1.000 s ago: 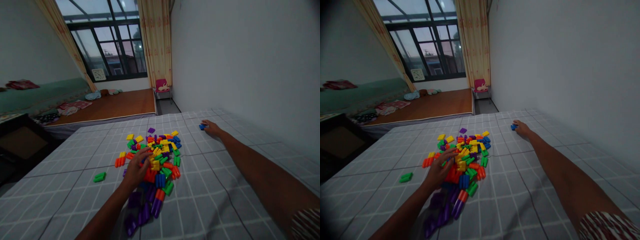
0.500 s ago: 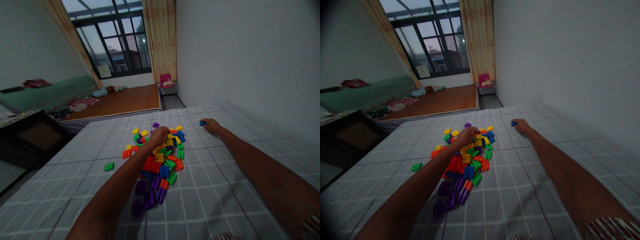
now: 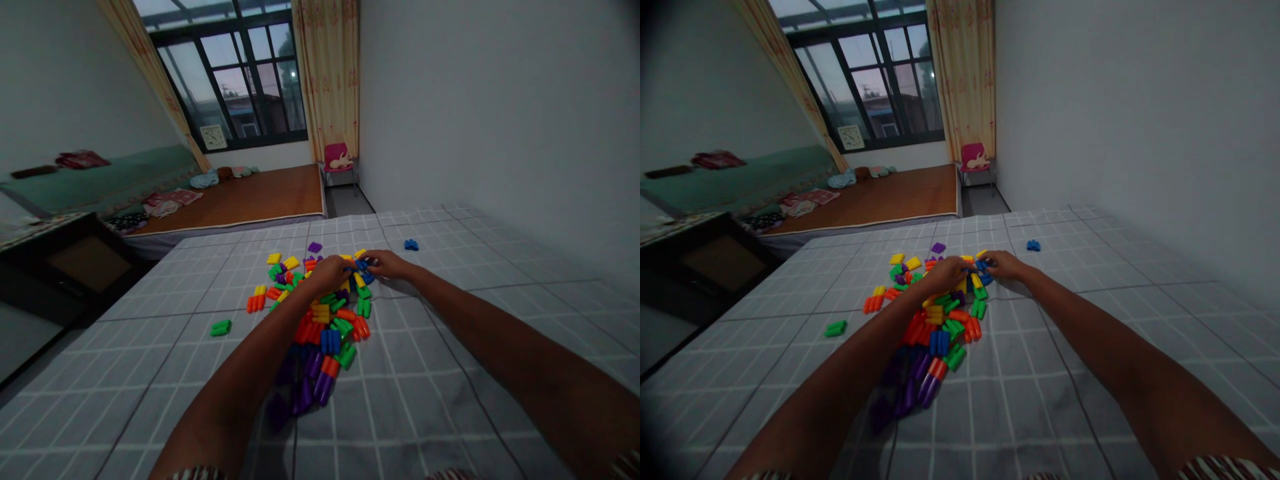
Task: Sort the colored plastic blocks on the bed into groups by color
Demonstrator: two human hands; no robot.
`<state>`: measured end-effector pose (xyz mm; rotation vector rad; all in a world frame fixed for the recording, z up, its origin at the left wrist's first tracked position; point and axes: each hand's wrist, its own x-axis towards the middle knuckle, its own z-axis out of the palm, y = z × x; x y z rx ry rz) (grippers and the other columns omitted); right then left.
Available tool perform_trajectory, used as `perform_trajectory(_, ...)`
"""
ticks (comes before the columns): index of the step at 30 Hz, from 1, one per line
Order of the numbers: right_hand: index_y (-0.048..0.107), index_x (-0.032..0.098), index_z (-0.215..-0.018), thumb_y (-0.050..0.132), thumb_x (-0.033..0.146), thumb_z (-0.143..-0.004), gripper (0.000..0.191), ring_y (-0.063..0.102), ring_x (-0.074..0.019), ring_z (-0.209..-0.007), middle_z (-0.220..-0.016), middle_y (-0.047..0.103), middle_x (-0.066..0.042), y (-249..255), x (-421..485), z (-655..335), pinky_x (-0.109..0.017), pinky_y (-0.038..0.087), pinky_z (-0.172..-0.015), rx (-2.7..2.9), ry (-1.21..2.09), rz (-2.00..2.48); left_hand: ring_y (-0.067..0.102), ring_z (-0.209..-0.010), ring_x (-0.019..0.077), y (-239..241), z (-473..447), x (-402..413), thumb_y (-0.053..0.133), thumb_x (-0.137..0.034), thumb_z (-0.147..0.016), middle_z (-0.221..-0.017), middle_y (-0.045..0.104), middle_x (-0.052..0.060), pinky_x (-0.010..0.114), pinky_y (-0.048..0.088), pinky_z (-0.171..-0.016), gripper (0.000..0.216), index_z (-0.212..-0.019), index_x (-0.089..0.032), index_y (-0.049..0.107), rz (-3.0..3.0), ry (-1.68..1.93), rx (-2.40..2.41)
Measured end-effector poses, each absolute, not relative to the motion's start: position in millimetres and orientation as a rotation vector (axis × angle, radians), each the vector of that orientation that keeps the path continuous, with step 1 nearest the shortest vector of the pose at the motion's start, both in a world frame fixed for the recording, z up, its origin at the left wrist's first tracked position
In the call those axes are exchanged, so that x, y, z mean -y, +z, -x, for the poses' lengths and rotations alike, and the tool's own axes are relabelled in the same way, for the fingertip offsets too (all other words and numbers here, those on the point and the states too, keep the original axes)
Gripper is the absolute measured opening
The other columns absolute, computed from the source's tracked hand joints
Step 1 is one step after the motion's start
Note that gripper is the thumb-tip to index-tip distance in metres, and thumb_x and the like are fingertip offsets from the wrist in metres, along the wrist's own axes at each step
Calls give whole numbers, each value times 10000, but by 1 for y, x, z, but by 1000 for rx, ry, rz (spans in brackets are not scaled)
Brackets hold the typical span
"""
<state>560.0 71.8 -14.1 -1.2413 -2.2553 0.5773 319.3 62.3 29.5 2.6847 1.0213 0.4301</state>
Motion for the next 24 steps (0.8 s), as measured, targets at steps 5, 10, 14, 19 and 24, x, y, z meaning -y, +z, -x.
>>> perform_trajectory(5,630,182,-1142,629,278,-776,378,649,-208,-950,-1127,675,-92,-16,-59,-578,-327,519,-817,1997,981,1115,636,-992,211,35,-314,-69,528,-242,-852,-1090,708,47,305,482,-885,290,-1077,-228,710,-2646,397,-1103)
perform_trajectory(10,603,208,-1156,687,352,-770,420,658,-187,-902,-1165,656,-89,-4,-32,-581,-309,542,-759,1799,1211,1076,613,-1059,197,32,-331,-67,570,-213,-847,-1159,666,65,313,477,-940,313,-1149,-201,652,-2573,631,-996)
perform_trajectory(14,595,213,-1151,693,402,-768,438,666,-168,-809,-970,696,-56,5,-16,-570,-298,558,-708,1703,1194,1120,649,-945,176,26,-351,-55,596,-172,-819,-1086,666,67,308,506,-880,273,-1085,-188,657,-2441,774,-902)
perform_trajectory(19,604,198,-1063,676,457,-762,403,647,-153,-622,-697,674,-2,8,-5,-559,-278,544,-583,1666,1106,1164,665,-785,155,15,-365,-50,619,-90,-752,-853,696,30,265,530,-722,208,-952,-144,641,-2104,810,-920)
perform_trajectory(24,628,189,-900,678,436,-742,297,650,-161,-665,-763,681,-23,7,2,-559,-267,525,-561,1690,961,1224,675,-772,153,8,-366,-54,628,-73,-727,-828,712,30,261,538,-709,195,-911,-136,634,-2024,828,-864)
